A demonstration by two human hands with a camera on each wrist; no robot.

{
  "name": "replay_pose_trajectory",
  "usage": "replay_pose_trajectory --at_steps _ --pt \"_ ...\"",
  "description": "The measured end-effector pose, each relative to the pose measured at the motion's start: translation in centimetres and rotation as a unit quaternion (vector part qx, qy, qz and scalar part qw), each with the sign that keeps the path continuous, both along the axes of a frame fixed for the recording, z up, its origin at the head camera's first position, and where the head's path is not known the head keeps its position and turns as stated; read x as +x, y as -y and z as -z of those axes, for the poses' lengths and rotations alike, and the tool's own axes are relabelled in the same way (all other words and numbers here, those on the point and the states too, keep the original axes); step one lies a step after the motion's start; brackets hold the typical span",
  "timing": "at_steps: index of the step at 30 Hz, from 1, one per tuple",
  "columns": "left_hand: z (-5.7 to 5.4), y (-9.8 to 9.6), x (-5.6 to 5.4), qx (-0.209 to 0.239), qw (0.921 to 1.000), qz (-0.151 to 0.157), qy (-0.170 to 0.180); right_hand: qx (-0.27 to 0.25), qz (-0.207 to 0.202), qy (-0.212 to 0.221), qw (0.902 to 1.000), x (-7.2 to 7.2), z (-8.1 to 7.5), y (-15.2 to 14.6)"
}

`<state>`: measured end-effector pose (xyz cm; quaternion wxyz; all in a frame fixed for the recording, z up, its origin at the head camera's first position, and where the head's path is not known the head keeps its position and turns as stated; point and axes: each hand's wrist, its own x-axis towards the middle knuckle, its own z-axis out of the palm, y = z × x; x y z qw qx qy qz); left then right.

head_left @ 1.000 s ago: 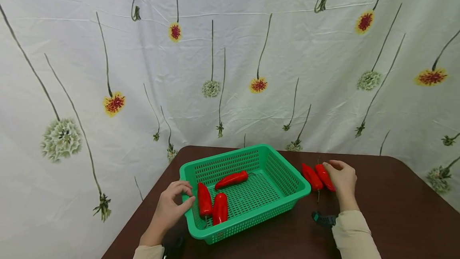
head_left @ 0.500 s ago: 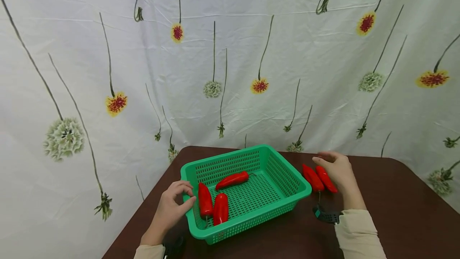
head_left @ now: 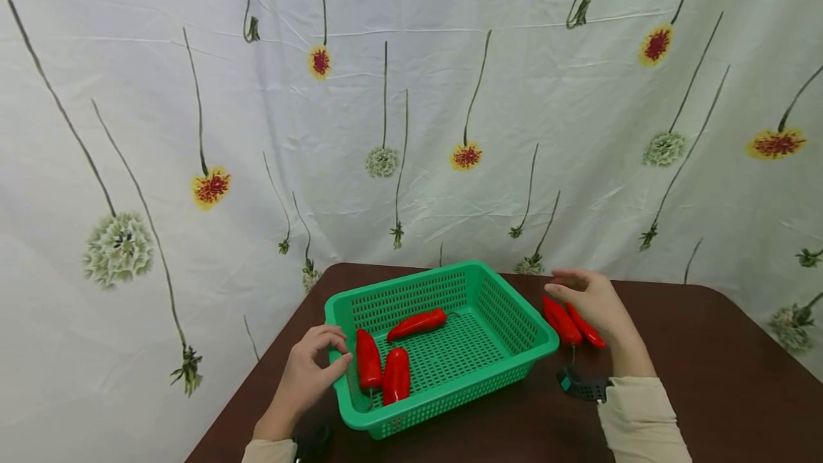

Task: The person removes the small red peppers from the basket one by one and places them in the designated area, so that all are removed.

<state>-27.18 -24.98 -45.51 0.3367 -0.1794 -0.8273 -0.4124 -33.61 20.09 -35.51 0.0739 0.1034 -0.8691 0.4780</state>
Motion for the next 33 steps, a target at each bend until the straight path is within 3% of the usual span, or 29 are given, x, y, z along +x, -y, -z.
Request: replay_pose_trajectory --at_steps 10,18,26,33 --pt "0.1 0.2 0.0 -0.001 1.0000 0.003 0.000 -0.043 -0.055 -0.004 0.9976 0.8 -1.2 1.2" --pt "0.3 -0.1 -0.2 -0.001 0.9999 0.011 0.001 -0.074 -0.099 0.004 0.9923 1.3 -1.1 2.0" --pt "0.3 -0.2 -0.2 0.005 0.9998 0.019 -0.004 -0.064 -0.132 0.010 0.9891 0.9 -0.5 3.7" --pt "0.3 0.2 0.0 0.005 0.9999 0.014 -0.007 -0.053 -0.203 0.031 0.9772 0.4 -1.0 5.7"
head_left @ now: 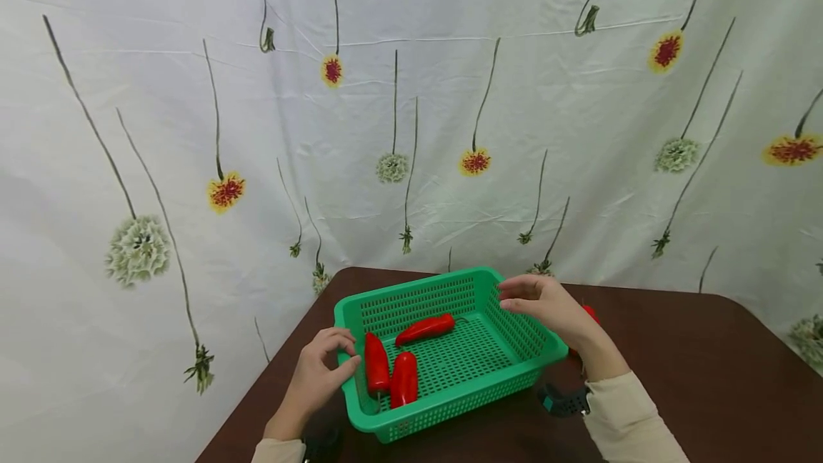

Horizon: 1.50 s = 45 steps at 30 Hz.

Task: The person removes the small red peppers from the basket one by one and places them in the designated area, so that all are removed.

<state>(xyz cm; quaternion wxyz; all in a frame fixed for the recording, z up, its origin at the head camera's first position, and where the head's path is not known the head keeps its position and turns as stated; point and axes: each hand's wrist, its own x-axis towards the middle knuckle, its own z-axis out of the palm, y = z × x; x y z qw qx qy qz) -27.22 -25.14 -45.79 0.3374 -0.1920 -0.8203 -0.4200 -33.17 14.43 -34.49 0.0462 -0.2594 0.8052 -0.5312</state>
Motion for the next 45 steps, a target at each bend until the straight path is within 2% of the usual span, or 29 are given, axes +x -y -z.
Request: replay_pose_trajectory --at_steps 5,9,13,17,20,26,28,36,40,45 --pt "0.0 -0.1 0.1 -0.003 1.0000 0.000 -0.005 0.036 -0.060 -0.002 0.9975 -0.3 -0.7 1.1" --pt "-0.1 -0.2 0.3 -0.004 1.0000 0.000 -0.009 0.071 -0.121 0.010 0.9900 -0.5 -1.2 1.9" --pt "-0.1 -0.2 0.4 -0.006 0.9999 -0.001 -0.010 0.124 -0.179 0.016 0.9758 -0.9 -2.0 2.7" --pt "0.0 -0.1 0.3 -0.007 0.9999 -0.007 -0.008 0.172 -0.236 0.013 0.9564 -1.6 -3.0 3.4" --pt "0.0 -0.1 0.3 -0.009 0.9999 -0.006 -0.006 0.201 -0.264 0.010 0.9433 -2.0 -3.5 4.2" --pt "-0.1 -0.2 0.4 -0.008 0.9999 -0.007 -0.004 0.291 -0.282 0.007 0.9142 -2.7 -4.0 6.3" --pt "-0.1 -0.1 0.5 -0.005 0.9999 -0.008 -0.005 0.309 -0.285 0.006 0.9073 -2.9 -4.1 6.9" --pt "-0.2 0.0 0.6 -0.008 0.9999 -0.006 -0.005 0.326 -0.299 0.007 0.8968 -4.6 -3.9 8.6" --pt "-0.2 0.0 0.6 -0.009 0.9999 -0.012 -0.007 0.326 -0.310 0.030 0.8928 -5.4 -3.7 9.6" --pt "-0.2 0.0 0.6 -0.010 0.9999 -0.008 -0.002 0.310 -0.307 0.047 0.8987 -6.1 -3.5 10.7"
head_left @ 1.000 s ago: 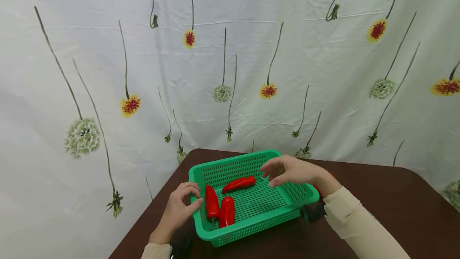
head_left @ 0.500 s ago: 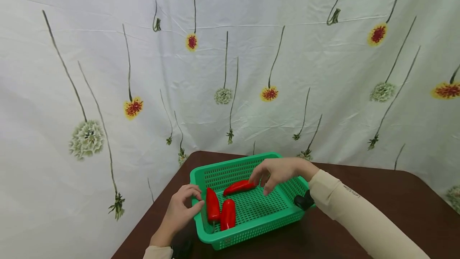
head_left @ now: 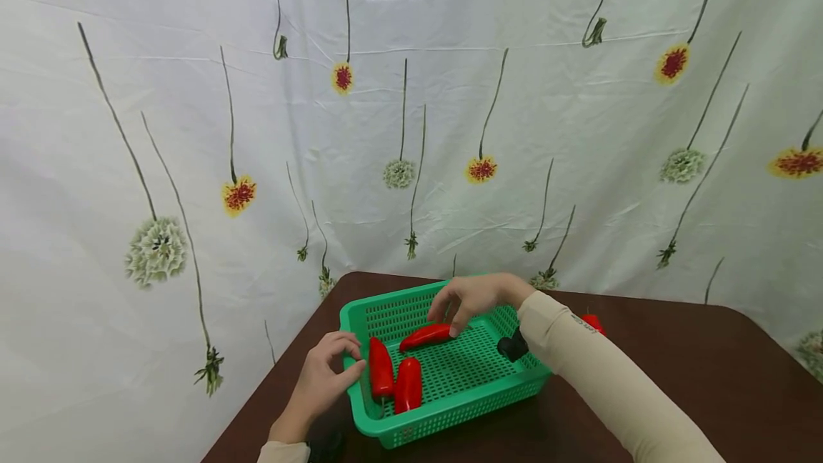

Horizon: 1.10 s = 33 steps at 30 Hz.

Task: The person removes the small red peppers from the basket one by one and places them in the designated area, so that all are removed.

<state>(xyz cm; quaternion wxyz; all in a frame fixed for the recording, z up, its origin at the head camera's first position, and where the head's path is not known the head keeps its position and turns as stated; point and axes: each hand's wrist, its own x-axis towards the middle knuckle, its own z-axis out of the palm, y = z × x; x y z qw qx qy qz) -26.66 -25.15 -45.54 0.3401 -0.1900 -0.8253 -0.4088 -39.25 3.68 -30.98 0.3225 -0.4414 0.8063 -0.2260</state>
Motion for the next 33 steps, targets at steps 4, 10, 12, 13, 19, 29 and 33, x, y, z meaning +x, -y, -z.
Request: replay_pose_trajectory --at_steps 4,10,12,13,19,29,33 --pt "-0.1 0.0 0.0 0.000 1.0000 -0.001 0.000 -0.006 0.000 0.001 1.0000 -0.5 0.6 1.0" --pt "-0.1 0.0 0.2 0.001 1.0000 -0.010 0.000 0.002 0.009 0.006 0.9999 -1.1 1.8 2.6" --pt "-0.1 0.1 0.2 0.002 0.9999 -0.011 0.001 0.002 0.009 0.011 0.9999 -1.2 2.1 3.0" --pt "-0.1 0.1 0.2 0.001 0.9999 -0.010 0.002 0.001 0.010 0.011 0.9999 -1.2 2.3 3.3" --pt "-0.1 0.2 0.0 0.001 0.9999 -0.014 0.003 -0.010 0.005 0.020 0.9997 -1.4 3.5 4.6" --pt "0.0 -0.1 -0.1 -0.001 1.0000 -0.009 -0.002 0.018 0.005 0.040 0.9990 -1.7 5.2 5.6" --pt "0.0 -0.2 0.0 0.000 1.0000 -0.002 -0.003 0.041 -0.007 0.022 0.9989 -1.6 5.6 6.0"
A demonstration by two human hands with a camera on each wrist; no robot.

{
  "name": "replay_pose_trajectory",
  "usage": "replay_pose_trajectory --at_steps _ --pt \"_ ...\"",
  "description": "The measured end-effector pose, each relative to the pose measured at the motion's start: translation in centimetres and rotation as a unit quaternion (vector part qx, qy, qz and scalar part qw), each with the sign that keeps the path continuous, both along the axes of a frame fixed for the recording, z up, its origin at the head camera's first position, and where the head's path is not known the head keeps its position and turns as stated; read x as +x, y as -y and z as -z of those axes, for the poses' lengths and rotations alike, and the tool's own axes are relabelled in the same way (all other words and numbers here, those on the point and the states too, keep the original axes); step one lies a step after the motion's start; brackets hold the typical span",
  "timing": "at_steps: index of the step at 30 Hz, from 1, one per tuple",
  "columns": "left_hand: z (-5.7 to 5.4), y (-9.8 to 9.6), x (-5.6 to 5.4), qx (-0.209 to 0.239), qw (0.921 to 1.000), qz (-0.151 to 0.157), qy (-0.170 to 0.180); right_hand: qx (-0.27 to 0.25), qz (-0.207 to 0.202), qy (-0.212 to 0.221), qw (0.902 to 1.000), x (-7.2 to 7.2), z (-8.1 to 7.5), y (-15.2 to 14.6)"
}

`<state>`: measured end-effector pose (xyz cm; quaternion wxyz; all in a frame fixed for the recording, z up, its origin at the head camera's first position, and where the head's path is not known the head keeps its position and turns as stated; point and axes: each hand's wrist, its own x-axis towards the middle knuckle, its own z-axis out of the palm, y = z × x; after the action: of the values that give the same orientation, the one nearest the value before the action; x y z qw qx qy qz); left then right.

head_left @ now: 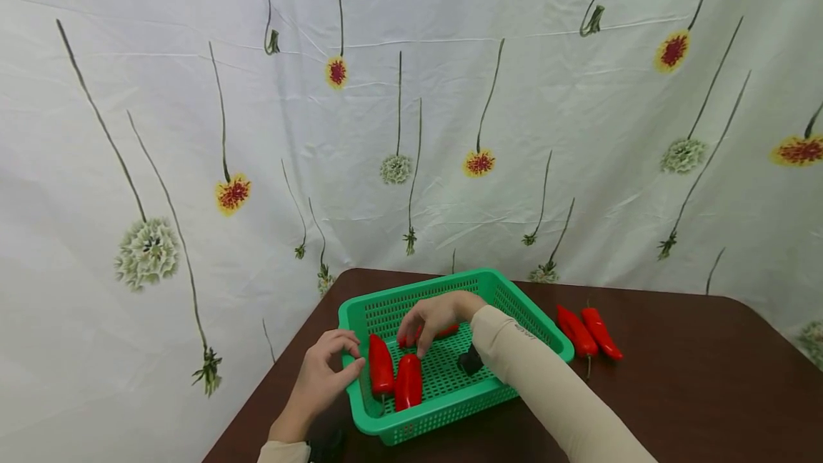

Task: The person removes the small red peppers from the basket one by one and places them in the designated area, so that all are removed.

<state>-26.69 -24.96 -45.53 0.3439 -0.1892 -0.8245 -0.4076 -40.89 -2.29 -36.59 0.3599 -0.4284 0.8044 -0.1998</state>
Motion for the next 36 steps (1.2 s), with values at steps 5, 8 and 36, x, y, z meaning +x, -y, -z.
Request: replay_pose_trajectory --at_steps 5,8,36 --pt "0.1 0.1 0.0 -0.001 1.0000 0.005 -0.001 0.022 -0.005 0.005 0.9997 0.1 0.6 0.6" --pt "0.1 0.1 -0.1 -0.006 1.0000 0.004 0.001 0.024 0.011 0.022 0.9994 0.3 0.9 0.8" --pt "0.0 0.0 0.0 -0.001 1.0000 -0.003 0.006 0.072 -0.012 0.031 0.9969 0.4 1.7 1.2"
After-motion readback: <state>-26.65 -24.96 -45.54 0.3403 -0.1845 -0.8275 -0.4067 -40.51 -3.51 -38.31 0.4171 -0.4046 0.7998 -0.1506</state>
